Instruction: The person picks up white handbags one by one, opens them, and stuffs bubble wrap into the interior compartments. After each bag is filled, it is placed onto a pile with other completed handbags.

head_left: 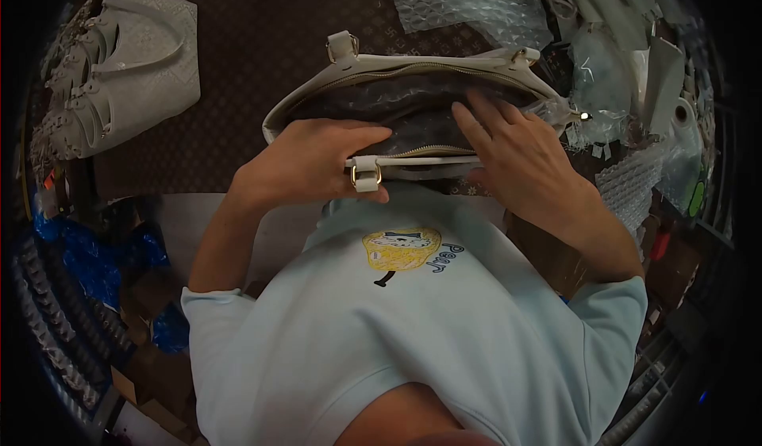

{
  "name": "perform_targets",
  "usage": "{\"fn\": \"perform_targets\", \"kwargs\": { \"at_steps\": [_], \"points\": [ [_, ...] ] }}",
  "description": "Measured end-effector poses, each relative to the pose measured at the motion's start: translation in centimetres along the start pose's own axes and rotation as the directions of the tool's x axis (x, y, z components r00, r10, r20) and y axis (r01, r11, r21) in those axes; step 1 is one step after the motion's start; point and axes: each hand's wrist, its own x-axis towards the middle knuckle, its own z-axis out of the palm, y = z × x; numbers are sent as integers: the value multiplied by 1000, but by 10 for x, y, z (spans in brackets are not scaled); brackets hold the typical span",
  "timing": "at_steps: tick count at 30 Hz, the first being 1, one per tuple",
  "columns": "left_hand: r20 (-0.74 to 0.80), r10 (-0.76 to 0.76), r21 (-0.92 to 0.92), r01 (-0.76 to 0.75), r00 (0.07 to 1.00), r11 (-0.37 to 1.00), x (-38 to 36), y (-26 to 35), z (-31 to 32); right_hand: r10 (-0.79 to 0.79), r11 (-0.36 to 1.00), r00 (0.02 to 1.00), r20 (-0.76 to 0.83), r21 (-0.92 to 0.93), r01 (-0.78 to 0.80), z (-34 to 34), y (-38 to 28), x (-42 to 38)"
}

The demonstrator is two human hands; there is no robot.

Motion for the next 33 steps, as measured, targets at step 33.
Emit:
{"fn": "perform_targets", "kwargs": {
  "at_steps": [33],
  "points": [
    [258,-209,197,161,943,967,-3,1,13,208,962,894,396,-250,-112,46,34,21]
  ]
}}
